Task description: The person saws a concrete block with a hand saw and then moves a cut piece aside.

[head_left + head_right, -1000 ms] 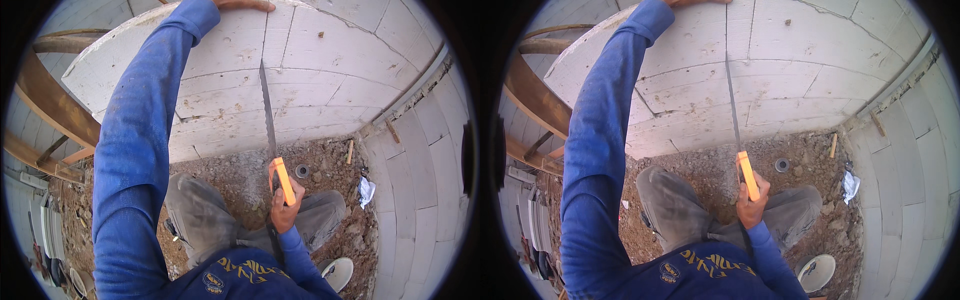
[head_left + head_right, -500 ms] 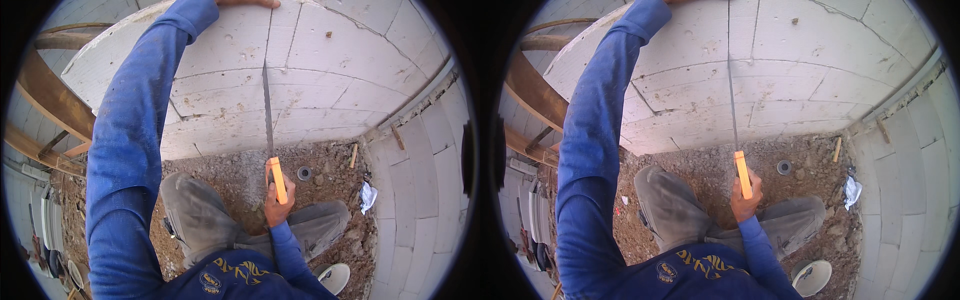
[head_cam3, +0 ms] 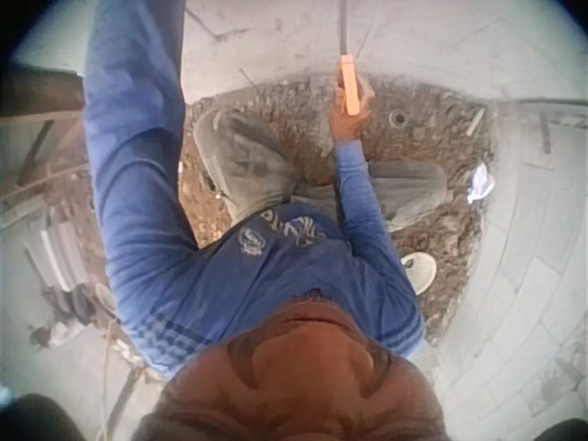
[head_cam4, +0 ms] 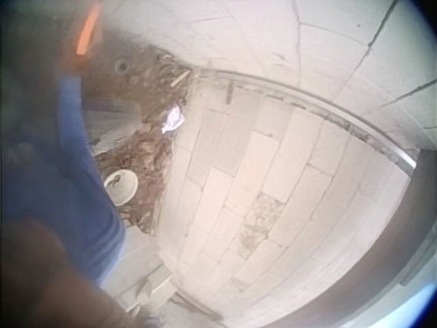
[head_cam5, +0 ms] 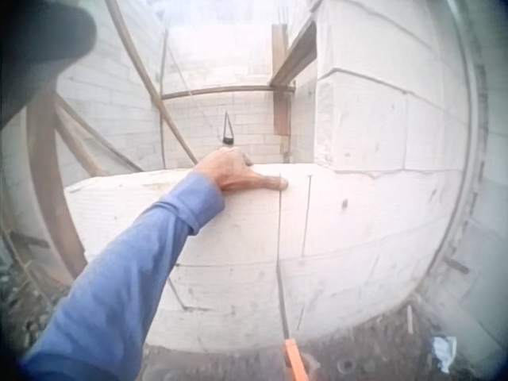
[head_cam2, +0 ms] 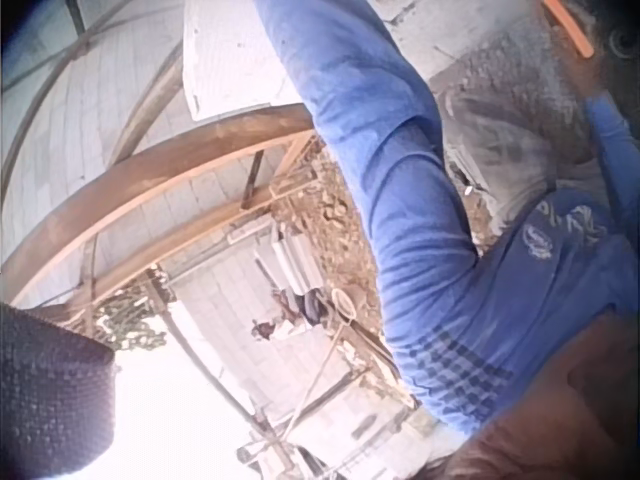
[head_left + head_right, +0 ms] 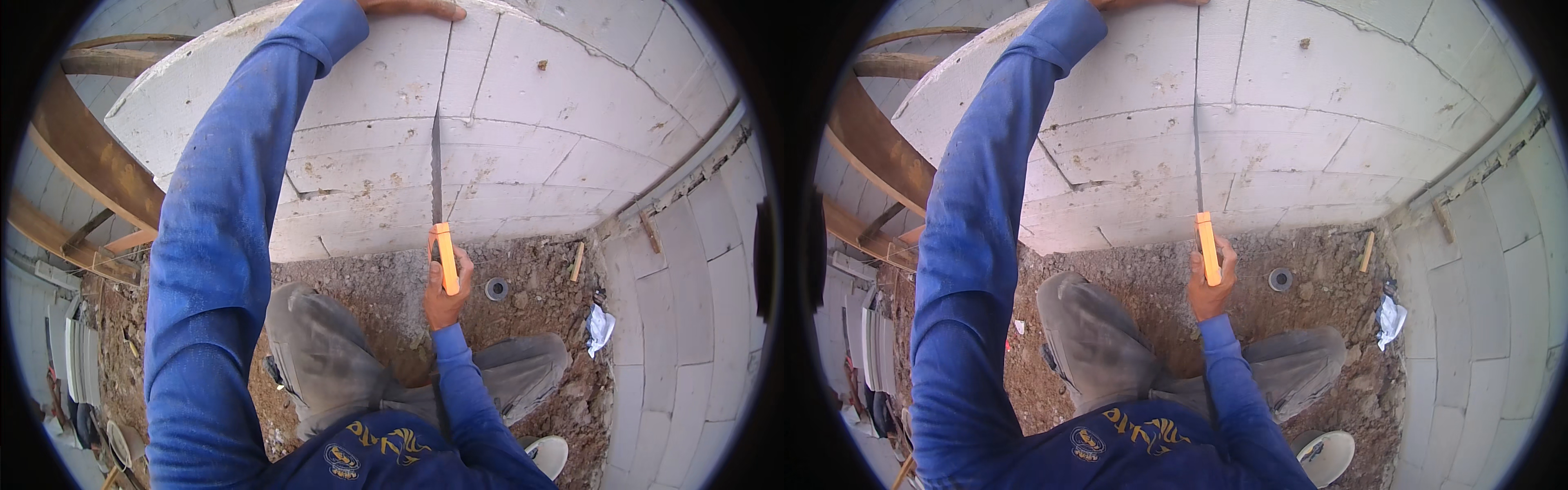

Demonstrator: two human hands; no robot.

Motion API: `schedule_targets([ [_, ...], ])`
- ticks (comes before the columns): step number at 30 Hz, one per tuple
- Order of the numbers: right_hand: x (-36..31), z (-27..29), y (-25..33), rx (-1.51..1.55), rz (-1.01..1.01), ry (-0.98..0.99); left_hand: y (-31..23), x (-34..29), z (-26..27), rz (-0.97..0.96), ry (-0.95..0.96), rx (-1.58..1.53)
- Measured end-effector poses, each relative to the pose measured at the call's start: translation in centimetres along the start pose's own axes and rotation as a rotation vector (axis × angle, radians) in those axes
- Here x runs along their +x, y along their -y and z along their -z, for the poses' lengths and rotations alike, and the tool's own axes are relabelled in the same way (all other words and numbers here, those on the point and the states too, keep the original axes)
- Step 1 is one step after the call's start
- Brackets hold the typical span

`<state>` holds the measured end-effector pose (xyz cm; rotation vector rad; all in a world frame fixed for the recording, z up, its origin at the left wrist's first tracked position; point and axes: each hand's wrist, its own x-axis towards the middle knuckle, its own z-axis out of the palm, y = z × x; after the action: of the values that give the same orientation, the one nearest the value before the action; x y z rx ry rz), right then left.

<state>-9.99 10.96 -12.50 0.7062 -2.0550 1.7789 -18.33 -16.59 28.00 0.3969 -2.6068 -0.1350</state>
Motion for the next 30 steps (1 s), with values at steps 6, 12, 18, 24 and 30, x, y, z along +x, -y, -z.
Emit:
schedule_targets([
  [6,-12.2,11.9,3.9,0.204,-0.284,0.113,0.3,-0.2,-0.2,0.006,-0.008,0.001],
  [12,4.4,7.4,12.0,0.020,-0.131,0.159,0.7,-0.1,-0.6,0.003,-0.013,0.004],
  [18,9.4,5.3,15.3,0.024,-0.203,0.258,0.3,-0.3,0.3,0.001,0.010,0.018],
  [24,-7.3,14.7,12.3,0.056,-0.371,0.209,0.2,-0.6,0.0,-0.011,-0.014,0.021],
  [30,9.7,5.6,14.6,-0.018,-0.213,0.235,0.0,0.0,-0.2,-0.037,-0.026,0.045],
])
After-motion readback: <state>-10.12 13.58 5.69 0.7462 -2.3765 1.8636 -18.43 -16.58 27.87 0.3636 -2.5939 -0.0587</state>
